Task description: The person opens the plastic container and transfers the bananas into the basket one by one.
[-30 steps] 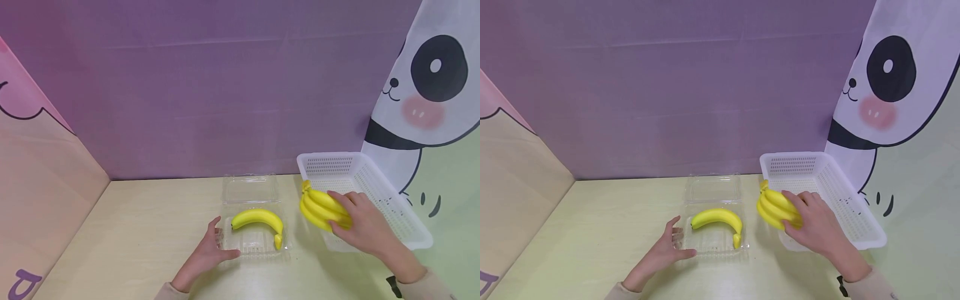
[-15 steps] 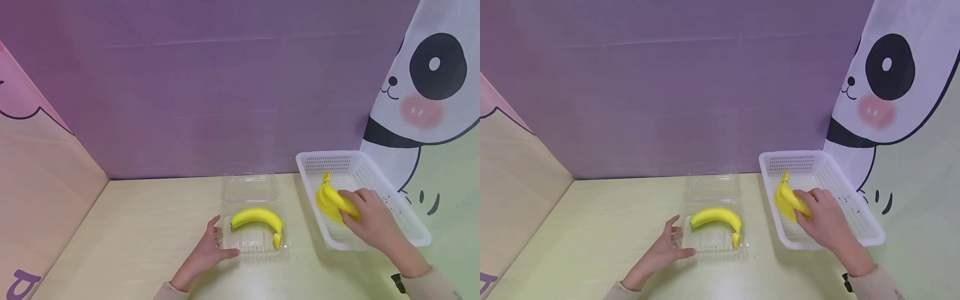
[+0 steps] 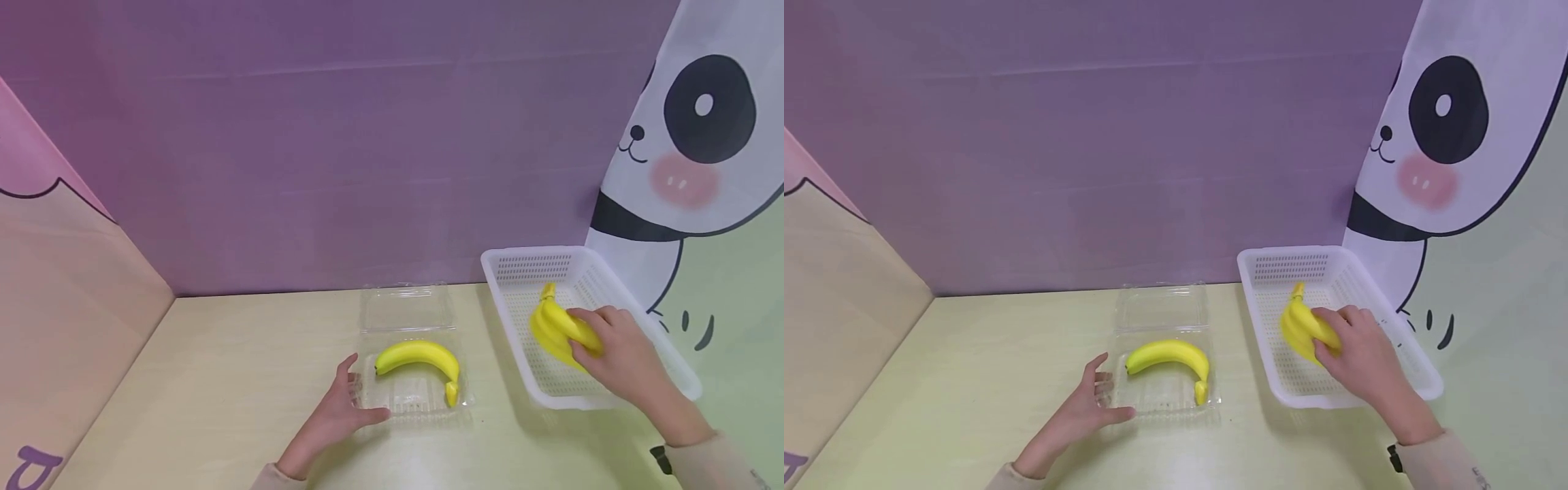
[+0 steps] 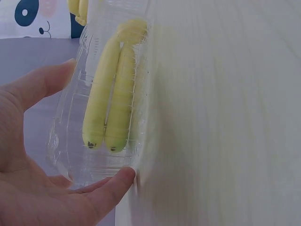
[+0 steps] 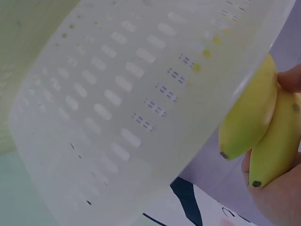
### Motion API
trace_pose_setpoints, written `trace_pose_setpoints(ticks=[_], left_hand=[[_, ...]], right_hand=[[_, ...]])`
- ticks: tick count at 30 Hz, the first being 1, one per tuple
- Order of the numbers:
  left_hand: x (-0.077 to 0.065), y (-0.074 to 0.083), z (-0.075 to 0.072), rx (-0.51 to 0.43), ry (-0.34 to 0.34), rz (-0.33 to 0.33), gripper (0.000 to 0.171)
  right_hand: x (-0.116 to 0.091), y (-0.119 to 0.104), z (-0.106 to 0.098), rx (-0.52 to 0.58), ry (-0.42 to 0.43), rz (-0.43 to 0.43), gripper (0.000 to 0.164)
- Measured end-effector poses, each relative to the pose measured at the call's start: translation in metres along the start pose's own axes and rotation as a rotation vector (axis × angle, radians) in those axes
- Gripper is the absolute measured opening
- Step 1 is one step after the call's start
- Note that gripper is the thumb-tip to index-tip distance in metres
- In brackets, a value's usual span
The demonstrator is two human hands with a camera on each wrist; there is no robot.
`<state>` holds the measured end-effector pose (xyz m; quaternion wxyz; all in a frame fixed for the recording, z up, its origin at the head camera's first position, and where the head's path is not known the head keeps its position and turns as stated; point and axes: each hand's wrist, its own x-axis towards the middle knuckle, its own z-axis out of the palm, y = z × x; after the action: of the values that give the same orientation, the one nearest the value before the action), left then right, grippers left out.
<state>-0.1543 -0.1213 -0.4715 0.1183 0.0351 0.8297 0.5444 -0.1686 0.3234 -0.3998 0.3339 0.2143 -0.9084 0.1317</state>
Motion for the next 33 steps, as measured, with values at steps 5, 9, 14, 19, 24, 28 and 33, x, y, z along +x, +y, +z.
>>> trace_pose_setpoints(ticks=[5, 9, 14, 19, 24, 28, 33], left_hand=[[-0.001, 0.001, 0.0, 0.007, 0.007, -0.006, 0.117], [-0.002, 0.001, -0.001, 0.0, 0.009, -0.008, 0.117], [-0.002, 0.0, -0.001, 0.005, 0.009, -0.001, 0.117], [-0.002, 0.002, -0.001, 0.003, 0.007, 0.002, 0.117], [-0.003, 0.002, -0.001, 0.0, 0.006, 0.0, 0.118], [-0.002, 0.002, -0.001, -0.002, 0.004, -0.004, 0.117], [-0.002, 0.001, 0.0, -0.004, 0.003, -0.003, 0.117]], right_hand=[[-0.001, 0.006, -0.001, -0.009, 0.005, -0.001, 0.049], [-0.002, 0.009, -0.003, -0.021, -0.014, 0.024, 0.048], [-0.003, 0.015, -0.005, -0.034, -0.036, 0.063, 0.047], [-0.004, 0.022, -0.006, -0.046, -0.068, 0.112, 0.046], [-0.007, 0.028, -0.007, -0.057, -0.107, 0.16, 0.043], [-0.009, 0.032, -0.008, -0.061, -0.155, 0.211, 0.041], [-0.01, 0.038, -0.008, -0.053, -0.184, 0.26, 0.04]])
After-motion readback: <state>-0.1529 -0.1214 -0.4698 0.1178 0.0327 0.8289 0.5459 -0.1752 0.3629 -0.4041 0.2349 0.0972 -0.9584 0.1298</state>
